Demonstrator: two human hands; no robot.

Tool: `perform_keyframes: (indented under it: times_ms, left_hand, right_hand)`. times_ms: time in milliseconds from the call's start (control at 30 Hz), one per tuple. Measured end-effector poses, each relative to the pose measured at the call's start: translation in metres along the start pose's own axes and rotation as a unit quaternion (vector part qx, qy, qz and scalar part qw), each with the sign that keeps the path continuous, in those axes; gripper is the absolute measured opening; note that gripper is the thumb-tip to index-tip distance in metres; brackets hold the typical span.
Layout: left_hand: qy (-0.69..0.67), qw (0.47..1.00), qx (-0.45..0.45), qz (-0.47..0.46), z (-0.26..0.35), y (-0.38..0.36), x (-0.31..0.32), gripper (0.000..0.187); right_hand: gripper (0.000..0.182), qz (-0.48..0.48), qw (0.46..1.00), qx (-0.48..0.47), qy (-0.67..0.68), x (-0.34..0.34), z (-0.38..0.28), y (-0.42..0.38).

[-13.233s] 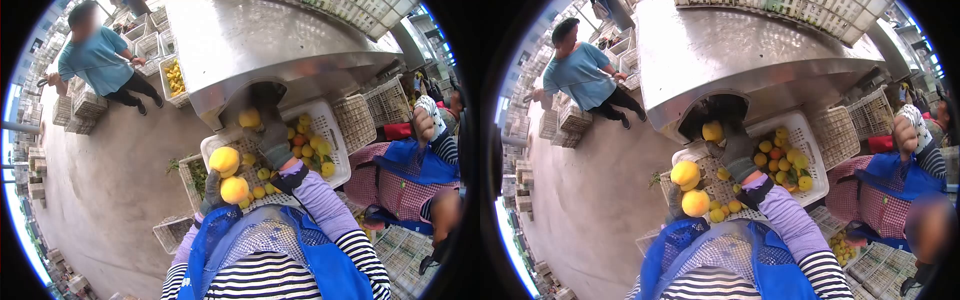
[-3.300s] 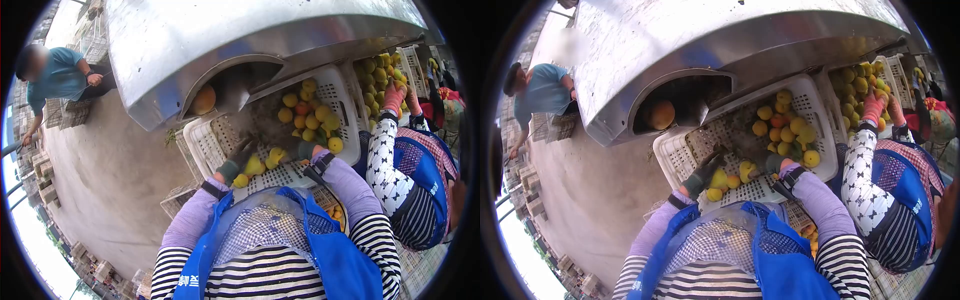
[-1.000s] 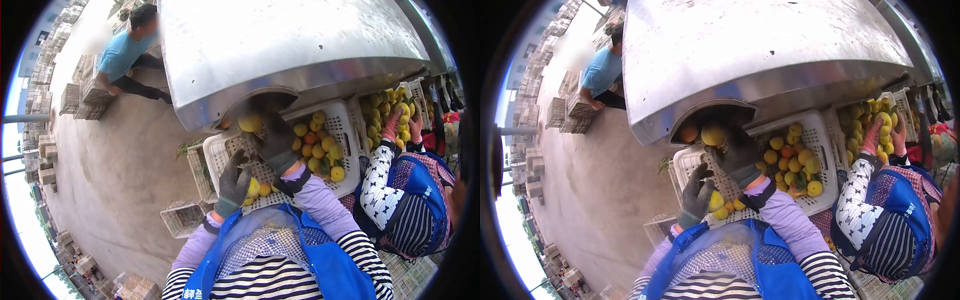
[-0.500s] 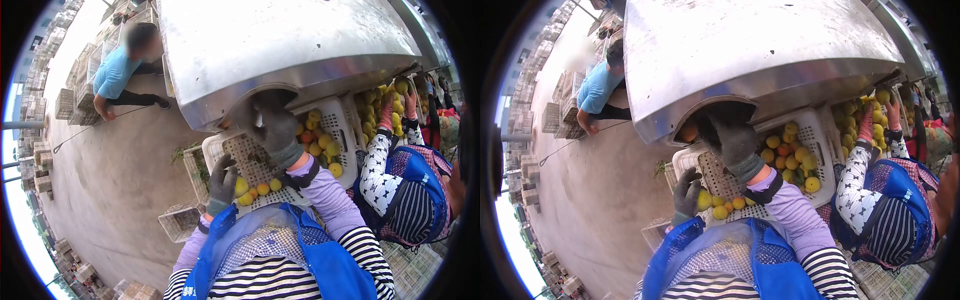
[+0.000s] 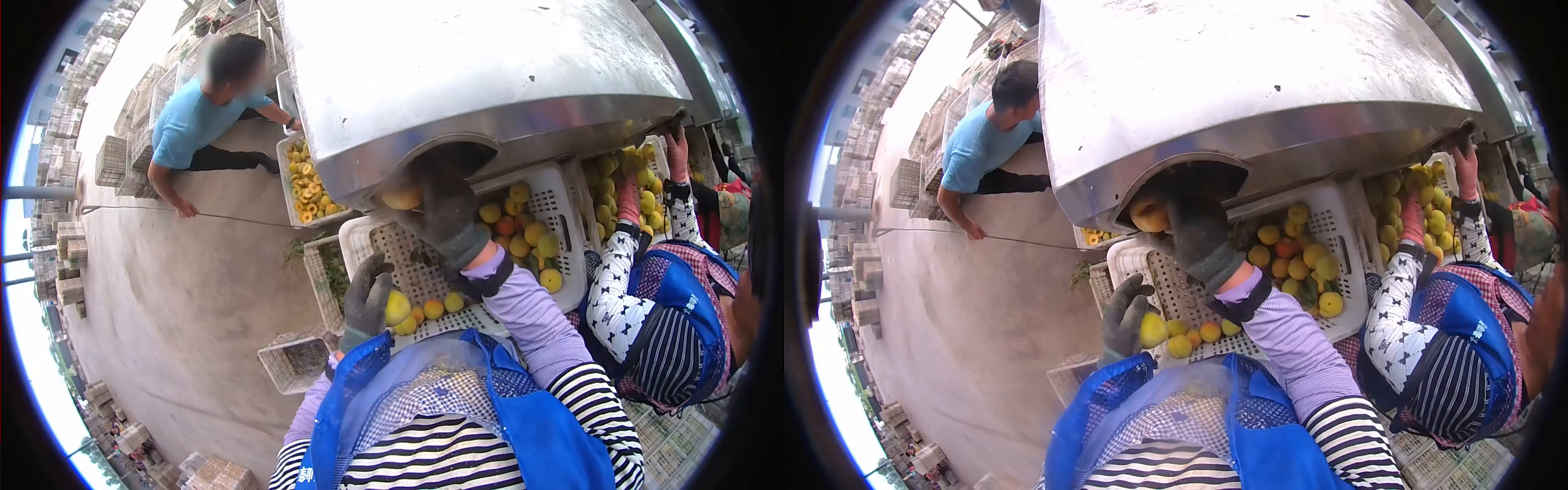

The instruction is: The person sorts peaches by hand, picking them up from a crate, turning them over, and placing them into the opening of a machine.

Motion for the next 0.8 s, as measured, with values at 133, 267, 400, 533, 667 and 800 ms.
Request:
perform_keyframes:
  times_ms: [133,267,400,533,667,800]
  left_hand:
    - [-0.055,0.994,0.076,-0.054,0.038,0.003,0.024,0.05]
    - [-0.004,0.988,0.088,-0.124,0.052,-0.001,0.041,0.04]
    - [-0.156,0.977,0.023,-0.14,0.06,-0.002,0.061,0.034]
    - [0.062,0.973,0.187,-0.123,0.057,-0.003,0.058,0.028]
    - [-0.054,0.985,0.158,-0.047,0.042,0.014,0.047,0.028]
    - [-0.099,0.991,0.09,0.017,0.031,0.033,0.03,0.033]
  right_hand:
    - [0.081,-0.141,0.925,0.116,0.332,-0.02,0.001,-0.044]
    - [0.09,-0.187,0.877,0.156,0.413,-0.031,-0.012,-0.066]
    - [0.09,-0.109,0.88,0.172,0.429,-0.038,0.0,-0.076]
    - [0.083,-0.054,0.909,0.214,0.354,-0.042,-0.005,-0.078]
    - [0.072,0.02,0.966,0.172,0.194,-0.032,-0.007,-0.055]
    - [0.06,0.084,0.992,0.085,-0.039,0.009,0.012,-0.031]
Point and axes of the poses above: each hand's wrist, its own y-axis towards the middle knuckle, its own x-axis out of the palm, z = x × y, the point moved 5 cm from there along y, towards the middle knuckle, and after that the axes turned 9 degrees about -y, right-handed, at the moved point
